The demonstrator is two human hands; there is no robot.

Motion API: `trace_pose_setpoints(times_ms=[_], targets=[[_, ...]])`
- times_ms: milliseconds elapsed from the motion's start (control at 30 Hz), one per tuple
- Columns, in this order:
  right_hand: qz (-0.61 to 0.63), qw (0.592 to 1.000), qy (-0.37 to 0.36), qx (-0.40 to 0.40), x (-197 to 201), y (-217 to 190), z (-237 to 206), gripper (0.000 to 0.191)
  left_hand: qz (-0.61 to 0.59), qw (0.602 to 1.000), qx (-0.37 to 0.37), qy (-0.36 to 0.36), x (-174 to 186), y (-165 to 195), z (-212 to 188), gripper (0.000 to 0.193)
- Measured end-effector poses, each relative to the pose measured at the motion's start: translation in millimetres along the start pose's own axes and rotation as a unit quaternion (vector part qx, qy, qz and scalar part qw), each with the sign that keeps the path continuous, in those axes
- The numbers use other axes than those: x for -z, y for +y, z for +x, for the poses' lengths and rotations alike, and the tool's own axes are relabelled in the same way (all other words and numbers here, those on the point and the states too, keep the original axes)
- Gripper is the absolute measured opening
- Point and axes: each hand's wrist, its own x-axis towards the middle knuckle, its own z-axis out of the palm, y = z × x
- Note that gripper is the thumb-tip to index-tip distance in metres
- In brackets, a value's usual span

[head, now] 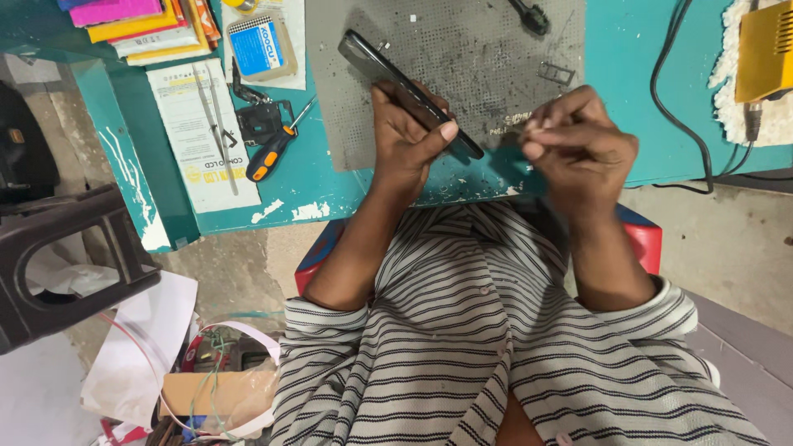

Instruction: The person holds a smartphone, pries open its back cover by hand, removes the cover, and uses a screwdriver to unscrew and work on the internal components, lifting the battery area and manipulating small parts on the workbench.

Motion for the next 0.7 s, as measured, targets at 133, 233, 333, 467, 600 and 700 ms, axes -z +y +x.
trace_pose_setpoints(times_ms=[133, 233, 333, 467, 600, 700], targets=[[-0.088, 0.994, -0.010, 0.068, -21.8, -3.7, -1.5, 0.014, 0.026, 0.999, 0.014, 0.019, 1.9, -0.9, -0.9, 0.066], [-0.167, 0.977, -0.040, 0.126, -29.1, -10.6, -3.3, 0.018, 0.009, 1.000, 0.004, 0.011, 1.6, -0.9, -2.3, 0.066], [-0.208, 0.967, -0.030, 0.143, -32.8, -14.9, -3.8, 0.016, 0.022, 1.000, -0.005, 0.005, 0.8, 0.2, -3.2, 0.064], [-0.234, 0.960, -0.036, 0.148, -35.9, -17.4, -3.0, 0.016, 0.013, 1.000, -0.009, 0.008, -1.4, 0.6, -2.0, 0.066], [-0.267, 0.950, -0.044, 0.157, -38.0, -20.4, -5.0, 0.018, 0.025, 1.000, -0.011, -0.002, -2.2, 1.6, -2.6, 0.065], [-0.260, 0.952, -0.036, 0.155, -39.8, -21.4, -6.5, 0.019, 0.029, 0.999, -0.013, 0.001, -2.8, 1.8, -2.5, 0.065]])
